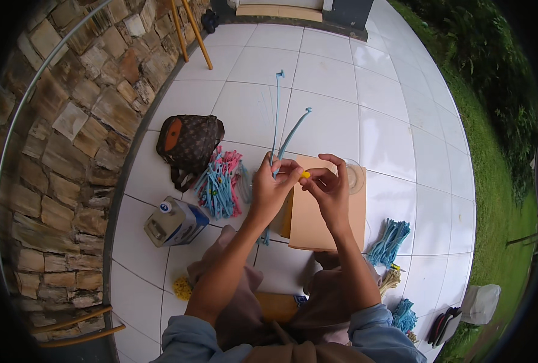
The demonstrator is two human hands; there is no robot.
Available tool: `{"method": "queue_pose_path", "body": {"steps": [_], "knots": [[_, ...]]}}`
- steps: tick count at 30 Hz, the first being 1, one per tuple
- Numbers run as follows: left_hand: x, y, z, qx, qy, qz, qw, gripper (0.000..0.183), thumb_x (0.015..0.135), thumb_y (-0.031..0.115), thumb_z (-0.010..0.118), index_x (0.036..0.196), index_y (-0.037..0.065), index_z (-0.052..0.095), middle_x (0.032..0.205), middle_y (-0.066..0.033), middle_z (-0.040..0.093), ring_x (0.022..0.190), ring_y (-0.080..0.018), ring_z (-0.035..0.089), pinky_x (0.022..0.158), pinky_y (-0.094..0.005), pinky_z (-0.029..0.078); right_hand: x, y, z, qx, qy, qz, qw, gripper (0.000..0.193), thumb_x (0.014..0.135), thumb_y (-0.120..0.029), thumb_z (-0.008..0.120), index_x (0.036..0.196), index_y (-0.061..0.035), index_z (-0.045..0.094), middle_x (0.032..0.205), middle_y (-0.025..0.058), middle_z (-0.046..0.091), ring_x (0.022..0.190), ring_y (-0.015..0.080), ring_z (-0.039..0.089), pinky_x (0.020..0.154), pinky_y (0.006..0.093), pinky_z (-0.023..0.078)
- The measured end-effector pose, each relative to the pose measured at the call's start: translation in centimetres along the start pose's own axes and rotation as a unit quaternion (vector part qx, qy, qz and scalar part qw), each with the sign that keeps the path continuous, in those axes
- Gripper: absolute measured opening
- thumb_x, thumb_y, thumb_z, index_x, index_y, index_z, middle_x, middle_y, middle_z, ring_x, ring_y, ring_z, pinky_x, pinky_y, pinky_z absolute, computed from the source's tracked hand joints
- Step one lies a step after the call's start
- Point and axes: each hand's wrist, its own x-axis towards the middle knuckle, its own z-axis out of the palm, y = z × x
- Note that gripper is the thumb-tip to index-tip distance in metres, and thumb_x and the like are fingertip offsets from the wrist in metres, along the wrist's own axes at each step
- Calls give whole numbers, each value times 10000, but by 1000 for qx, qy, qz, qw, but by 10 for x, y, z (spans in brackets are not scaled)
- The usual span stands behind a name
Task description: The person assembles components by picking up plastic parts and attaching them together by hand.
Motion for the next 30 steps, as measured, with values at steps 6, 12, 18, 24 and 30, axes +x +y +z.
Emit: {"method": "queue_pose_path", "body": {"steps": [6, 12, 18, 24, 30], "knots": [[5, 6, -5, -58, 7, -92, 994, 341, 767, 30, 628, 755, 90, 293, 821, -113, 585, 797, -123, 580, 700, -231, 484, -1, -6, -7, -202, 6, -262, 944, 489, 695, 14, 666, 1097, -37, 393, 987, 98, 535, 864, 200, 529, 748, 317, 459], [3, 7, -8, -121, 9, -154, 981, 369, 757, 31, 638, 740, 116, 280, 821, -108, 594, 753, -103, 568, 672, -204, 468, 1, -1, -12, -446, -43, -435, 781, 446, 650, 40, 666, 1030, -65, 458, 933, 44, 544, 860, 242, 506, 740, 326, 421], [1, 11, -11, -63, -37, -122, 990, 300, 838, 138, 567, 758, 103, 280, 712, -59, 537, 611, -67, 485, 550, -174, 399, -1, -6, -7, -352, 8, -434, 829, 405, 635, 76, 671, 965, -41, 468, 848, 60, 555, 803, 241, 529, 676, 317, 437], [-4, 25, -10, -19, -51, 9, 998, 189, 917, 143, 402, 797, 106, 261, 653, -28, 439, 551, -63, 355, 506, -185, 286, -5, -29, 1, -16, 73, -208, 975, 418, 705, 53, 663, 983, -52, 369, 771, 79, 575, 754, 138, 536, 673, 248, 422], [-8, 27, -8, 3, -90, 150, 985, 199, 900, 41, 376, 785, 89, 221, 604, -51, 380, 574, -105, 397, 558, -224, 346, -12, -40, 9, 146, 58, -52, 986, 418, 723, 55, 647, 990, -76, 354, 772, 73, 588, 722, 120, 532, 694, 236, 416]]}}
